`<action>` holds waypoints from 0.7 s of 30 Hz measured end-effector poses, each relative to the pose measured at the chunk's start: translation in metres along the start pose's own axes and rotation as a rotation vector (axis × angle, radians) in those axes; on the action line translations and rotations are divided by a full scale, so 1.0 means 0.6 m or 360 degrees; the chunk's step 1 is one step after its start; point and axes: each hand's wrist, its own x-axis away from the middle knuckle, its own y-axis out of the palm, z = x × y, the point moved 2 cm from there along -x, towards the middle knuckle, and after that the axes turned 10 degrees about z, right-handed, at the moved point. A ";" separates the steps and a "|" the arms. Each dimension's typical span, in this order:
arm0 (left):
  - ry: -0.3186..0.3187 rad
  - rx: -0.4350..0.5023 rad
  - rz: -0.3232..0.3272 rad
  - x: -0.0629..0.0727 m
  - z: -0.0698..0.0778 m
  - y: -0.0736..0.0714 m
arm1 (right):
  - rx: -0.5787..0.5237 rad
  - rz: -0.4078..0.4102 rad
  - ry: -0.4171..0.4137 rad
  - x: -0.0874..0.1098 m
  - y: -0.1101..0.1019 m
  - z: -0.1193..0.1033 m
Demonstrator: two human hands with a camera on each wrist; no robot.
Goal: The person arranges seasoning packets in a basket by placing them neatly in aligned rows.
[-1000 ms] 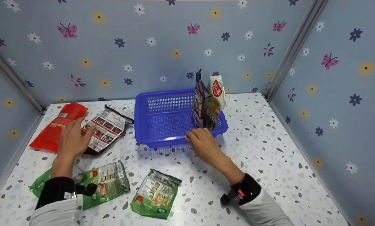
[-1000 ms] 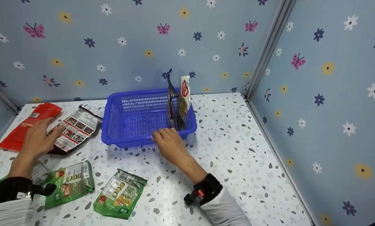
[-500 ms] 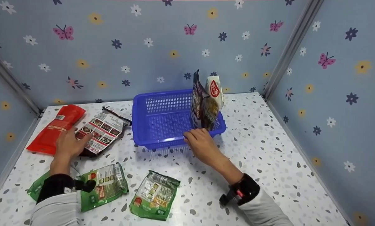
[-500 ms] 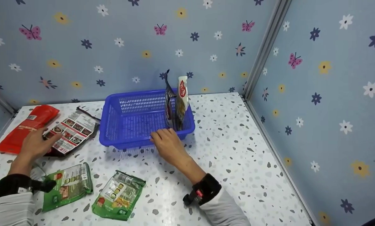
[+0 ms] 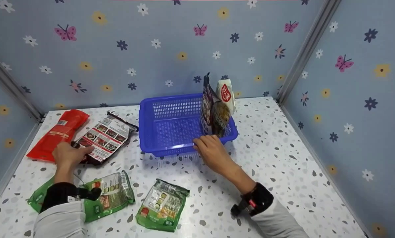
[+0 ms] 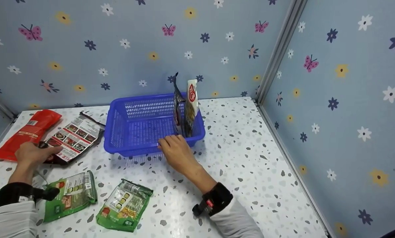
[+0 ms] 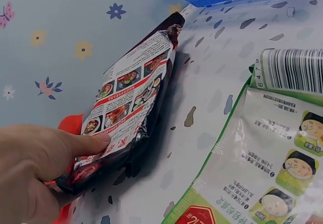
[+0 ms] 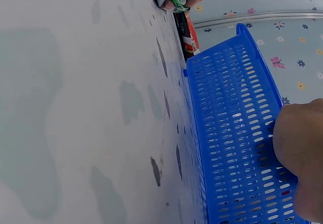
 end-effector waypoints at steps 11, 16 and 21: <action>-0.0531 0.0418 -0.0144 0.008 -0.003 -0.002 | 0.0018 -0.0030 0.0016 0.000 0.000 0.000; -0.0635 0.0589 -0.0177 0.008 0.004 0.000 | 0.0009 -0.0021 0.0019 0.001 -0.001 0.000; -0.0642 0.0736 -0.0070 0.009 0.023 0.005 | 0.0008 -0.0031 0.0020 0.002 0.001 0.000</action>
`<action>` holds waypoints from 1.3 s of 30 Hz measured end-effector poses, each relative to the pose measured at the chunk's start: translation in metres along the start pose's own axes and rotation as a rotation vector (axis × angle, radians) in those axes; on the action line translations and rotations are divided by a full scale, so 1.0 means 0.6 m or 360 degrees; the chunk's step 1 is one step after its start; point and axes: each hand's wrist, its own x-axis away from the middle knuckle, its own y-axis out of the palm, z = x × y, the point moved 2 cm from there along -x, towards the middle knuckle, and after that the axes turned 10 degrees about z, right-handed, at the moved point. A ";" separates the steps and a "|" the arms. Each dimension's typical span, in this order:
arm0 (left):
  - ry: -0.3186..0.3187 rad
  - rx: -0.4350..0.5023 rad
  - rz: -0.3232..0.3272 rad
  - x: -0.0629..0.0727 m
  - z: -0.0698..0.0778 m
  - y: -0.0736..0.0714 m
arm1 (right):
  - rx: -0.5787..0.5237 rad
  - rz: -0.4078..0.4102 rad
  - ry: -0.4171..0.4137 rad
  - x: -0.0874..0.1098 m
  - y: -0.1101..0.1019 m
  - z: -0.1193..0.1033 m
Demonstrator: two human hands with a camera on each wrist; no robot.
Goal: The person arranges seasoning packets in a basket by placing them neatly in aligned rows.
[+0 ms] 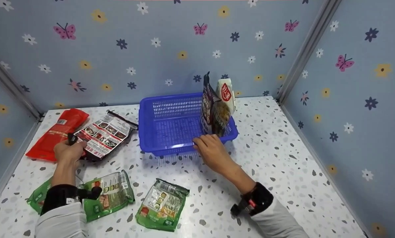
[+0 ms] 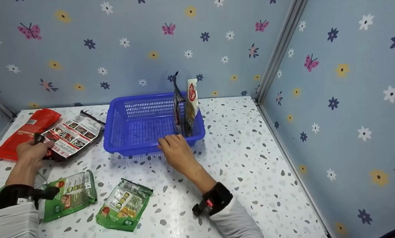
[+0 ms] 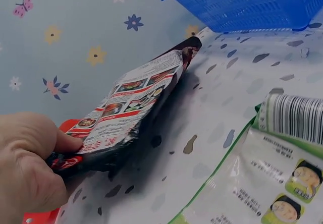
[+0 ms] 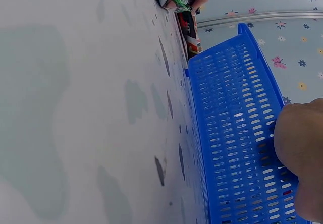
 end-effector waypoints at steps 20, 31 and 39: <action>0.0844 -0.0182 0.0407 0.076 0.098 -0.022 | 0.0010 0.0002 -0.0007 0.001 0.003 0.001; 0.1524 -0.0304 0.0479 0.157 0.138 -0.033 | 0.0001 -0.0005 0.0005 0.000 0.002 0.000; 0.1990 -0.0335 0.0457 0.227 0.159 -0.056 | 0.0017 0.0025 -0.0011 -0.001 -0.001 0.000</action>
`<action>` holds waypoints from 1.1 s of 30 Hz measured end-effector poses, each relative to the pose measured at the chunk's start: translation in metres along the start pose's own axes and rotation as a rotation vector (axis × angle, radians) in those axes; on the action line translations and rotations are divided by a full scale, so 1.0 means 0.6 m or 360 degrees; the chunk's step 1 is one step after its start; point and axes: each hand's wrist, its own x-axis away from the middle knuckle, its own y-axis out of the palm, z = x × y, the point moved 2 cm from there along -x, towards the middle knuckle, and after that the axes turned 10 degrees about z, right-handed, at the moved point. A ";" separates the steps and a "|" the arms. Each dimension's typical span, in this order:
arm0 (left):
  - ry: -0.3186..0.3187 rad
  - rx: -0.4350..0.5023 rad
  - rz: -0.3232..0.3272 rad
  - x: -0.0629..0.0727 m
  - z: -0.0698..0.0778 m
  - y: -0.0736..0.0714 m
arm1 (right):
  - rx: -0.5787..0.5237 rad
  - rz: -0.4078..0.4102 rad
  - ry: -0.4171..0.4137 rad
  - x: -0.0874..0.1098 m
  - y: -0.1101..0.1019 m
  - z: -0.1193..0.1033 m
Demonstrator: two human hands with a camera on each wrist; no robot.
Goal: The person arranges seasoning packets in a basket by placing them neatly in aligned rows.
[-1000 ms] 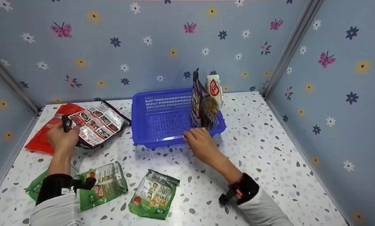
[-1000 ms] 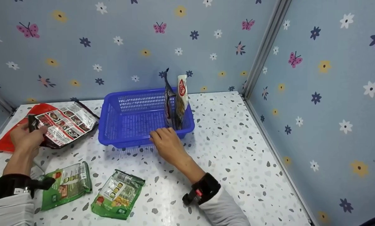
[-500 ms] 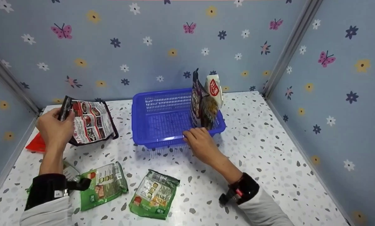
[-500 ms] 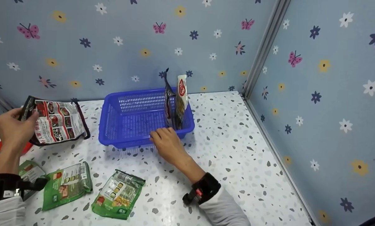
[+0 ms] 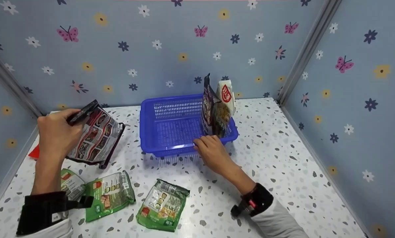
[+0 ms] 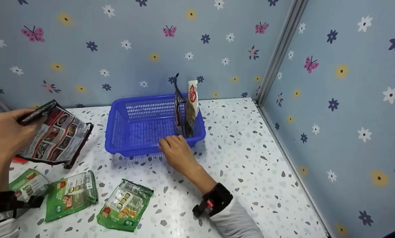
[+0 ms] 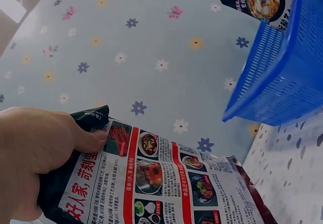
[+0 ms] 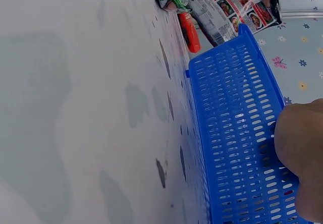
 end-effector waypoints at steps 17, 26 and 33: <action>0.0453 0.0457 -0.0063 0.002 0.171 -0.081 | -0.0168 -0.0141 0.0134 -0.004 -0.013 0.005; 0.0667 0.0635 -0.0368 0.027 0.234 -0.039 | -0.0926 -0.0042 0.0379 -0.032 -0.069 -0.017; 0.0743 0.0850 -0.0553 0.041 0.285 0.002 | -0.1392 0.0024 0.0387 -0.072 -0.128 -0.049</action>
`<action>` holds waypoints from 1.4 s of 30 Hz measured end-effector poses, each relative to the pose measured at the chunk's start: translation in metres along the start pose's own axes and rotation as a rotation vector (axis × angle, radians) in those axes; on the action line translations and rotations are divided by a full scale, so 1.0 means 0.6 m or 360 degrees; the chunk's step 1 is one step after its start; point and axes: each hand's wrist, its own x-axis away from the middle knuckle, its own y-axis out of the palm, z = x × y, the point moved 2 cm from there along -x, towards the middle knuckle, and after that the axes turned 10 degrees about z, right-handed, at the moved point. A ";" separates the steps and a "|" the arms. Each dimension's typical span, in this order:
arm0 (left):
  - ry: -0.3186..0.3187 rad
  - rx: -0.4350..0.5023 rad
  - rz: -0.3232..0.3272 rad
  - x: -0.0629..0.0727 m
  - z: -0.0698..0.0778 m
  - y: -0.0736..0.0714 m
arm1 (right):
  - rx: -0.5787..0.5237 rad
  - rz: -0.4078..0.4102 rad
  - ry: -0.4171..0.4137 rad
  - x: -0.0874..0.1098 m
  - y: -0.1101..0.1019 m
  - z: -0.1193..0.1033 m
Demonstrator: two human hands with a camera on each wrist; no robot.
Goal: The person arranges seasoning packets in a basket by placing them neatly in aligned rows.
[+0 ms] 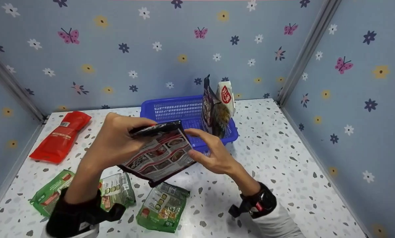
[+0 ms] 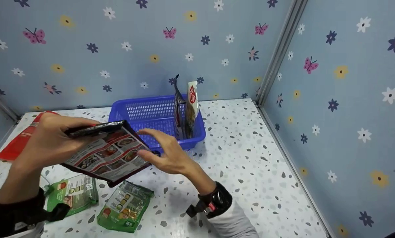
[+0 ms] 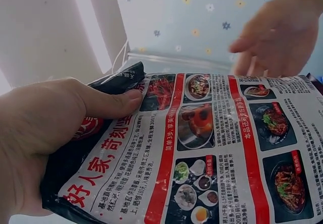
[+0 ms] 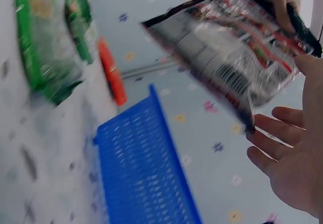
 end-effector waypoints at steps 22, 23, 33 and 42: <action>0.0011 0.0154 -0.0109 -0.019 0.013 0.049 | -0.0366 0.0081 -0.0006 -0.006 0.008 -0.014; 0.0013 0.0152 -0.0109 -0.019 0.013 0.049 | -0.0369 0.0090 -0.0013 -0.005 0.008 -0.014; 0.0070 0.0085 -0.0002 -0.017 0.002 0.048 | -0.0361 0.0210 -0.0022 -0.008 0.002 -0.011; -0.0220 0.0424 0.0414 0.017 -0.030 0.053 | -0.0290 0.0488 0.0055 -0.009 -0.033 -0.013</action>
